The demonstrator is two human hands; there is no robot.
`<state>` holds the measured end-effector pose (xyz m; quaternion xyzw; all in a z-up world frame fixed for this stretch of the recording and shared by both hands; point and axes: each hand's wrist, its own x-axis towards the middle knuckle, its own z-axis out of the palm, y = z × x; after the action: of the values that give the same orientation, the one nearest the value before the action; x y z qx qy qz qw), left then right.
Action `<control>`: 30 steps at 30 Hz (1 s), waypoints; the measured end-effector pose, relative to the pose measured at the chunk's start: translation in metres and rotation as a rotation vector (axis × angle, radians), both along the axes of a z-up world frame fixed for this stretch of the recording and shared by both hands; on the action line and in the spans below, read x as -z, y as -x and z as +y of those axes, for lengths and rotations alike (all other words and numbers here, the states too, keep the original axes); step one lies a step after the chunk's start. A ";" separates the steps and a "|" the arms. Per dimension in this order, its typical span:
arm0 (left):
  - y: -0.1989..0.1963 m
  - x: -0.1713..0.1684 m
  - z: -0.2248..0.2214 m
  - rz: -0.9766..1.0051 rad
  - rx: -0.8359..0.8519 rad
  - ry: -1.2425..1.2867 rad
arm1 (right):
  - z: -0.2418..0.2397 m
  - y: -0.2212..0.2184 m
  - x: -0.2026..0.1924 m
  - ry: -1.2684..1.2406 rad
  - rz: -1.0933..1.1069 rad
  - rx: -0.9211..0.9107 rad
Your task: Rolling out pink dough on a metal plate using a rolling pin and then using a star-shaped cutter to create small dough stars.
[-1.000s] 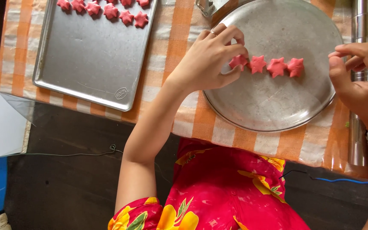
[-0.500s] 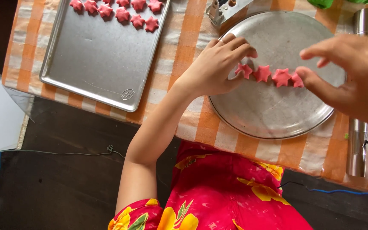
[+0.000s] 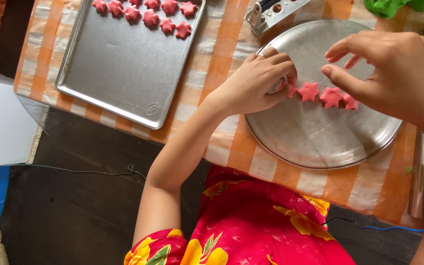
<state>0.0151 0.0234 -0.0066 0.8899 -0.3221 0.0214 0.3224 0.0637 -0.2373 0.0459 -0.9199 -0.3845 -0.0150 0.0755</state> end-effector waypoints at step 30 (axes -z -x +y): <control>0.006 -0.028 0.020 0.107 0.051 0.623 | 0.021 0.003 0.026 0.148 0.267 -0.083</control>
<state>0.0093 0.0434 0.0213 0.7397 -0.3046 0.0640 0.5966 0.0604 -0.2164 0.0201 -0.9002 -0.4086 0.1389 0.0583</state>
